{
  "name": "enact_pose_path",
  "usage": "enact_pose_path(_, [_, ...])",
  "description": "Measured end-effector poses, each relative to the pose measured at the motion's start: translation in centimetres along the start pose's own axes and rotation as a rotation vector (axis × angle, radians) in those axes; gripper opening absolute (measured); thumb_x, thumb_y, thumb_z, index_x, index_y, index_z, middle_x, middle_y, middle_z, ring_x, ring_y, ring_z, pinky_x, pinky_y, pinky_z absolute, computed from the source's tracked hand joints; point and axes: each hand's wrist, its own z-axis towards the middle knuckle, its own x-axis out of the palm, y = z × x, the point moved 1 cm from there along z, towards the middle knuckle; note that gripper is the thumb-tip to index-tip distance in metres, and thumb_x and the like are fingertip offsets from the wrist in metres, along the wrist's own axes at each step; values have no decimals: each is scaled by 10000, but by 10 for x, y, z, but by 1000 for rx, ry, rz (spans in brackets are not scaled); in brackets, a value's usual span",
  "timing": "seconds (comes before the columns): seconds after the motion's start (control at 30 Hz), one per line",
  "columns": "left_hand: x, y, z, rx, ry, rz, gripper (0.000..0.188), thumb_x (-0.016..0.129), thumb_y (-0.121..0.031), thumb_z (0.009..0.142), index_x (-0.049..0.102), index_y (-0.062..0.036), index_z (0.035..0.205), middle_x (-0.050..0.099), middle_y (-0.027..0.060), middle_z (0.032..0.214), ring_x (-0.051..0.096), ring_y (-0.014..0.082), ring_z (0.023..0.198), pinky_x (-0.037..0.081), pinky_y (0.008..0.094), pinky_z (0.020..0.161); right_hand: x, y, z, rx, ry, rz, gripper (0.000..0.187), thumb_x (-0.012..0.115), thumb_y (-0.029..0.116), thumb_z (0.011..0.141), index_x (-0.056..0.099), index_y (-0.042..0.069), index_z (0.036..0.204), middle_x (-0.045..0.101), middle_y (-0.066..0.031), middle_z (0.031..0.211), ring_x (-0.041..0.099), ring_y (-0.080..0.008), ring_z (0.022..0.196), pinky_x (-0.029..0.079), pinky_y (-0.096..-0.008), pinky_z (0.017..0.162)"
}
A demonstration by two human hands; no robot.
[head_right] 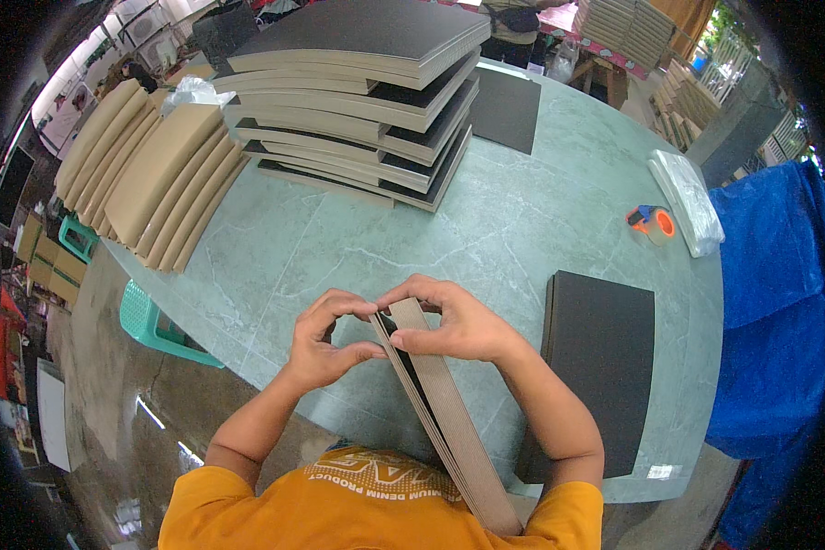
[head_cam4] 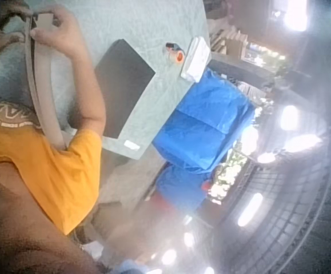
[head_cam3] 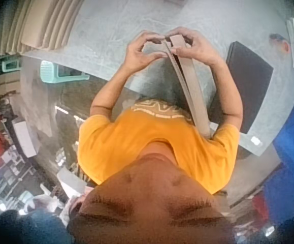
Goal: The person stacks grey boards onto a central pile on a table. The person picks up individual boards from one pile and aligns them carefully with the growing stack, ensuring the edges are flush.
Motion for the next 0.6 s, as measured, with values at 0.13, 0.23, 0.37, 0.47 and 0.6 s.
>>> enact_pose_path(0.13, [1,3,-1,-5,-11,-35,463,783,-135,615,582,-67,1026,588,80,931,588,164,832,491,281,722,-1,-1,0,0,14,-18,420,686,260,699,581,71,1059,555,-67,1014,513,-169,944,374,-321,860])
enact_pose_path(0.23, [4,6,-3,-41,-28,-88,483,781,-131,617,576,-66,1050,590,81,936,586,161,831,493,280,724,0,2,0,-3,6,28,419,684,251,703,571,67,1062,553,-68,1020,513,-179,975,381,-335,880])
enact_pose_path(0.37, [2,7,-3,-18,-4,-62,518,779,-127,618,567,-73,1088,593,84,950,584,160,833,495,278,728,0,2,0,17,12,73,420,684,245,704,560,59,1060,556,-68,1016,514,-180,991,384,-343,894])
enact_pose_path(0.47, [2,4,1,11,28,-22,536,779,-124,616,564,-84,1105,594,84,955,584,161,826,497,279,722,0,-2,-1,7,-6,78,415,684,242,702,558,54,1051,561,-69,1003,518,-172,975,386,-340,886])
enact_pose_path(0.6, [2,4,1,-28,62,-33,542,783,-125,608,568,-101,1105,580,82,988,571,161,860,475,283,762,0,-7,-1,-26,-21,72,416,690,242,697,559,48,1041,562,-57,946,514,-141,892,394,-296,810])
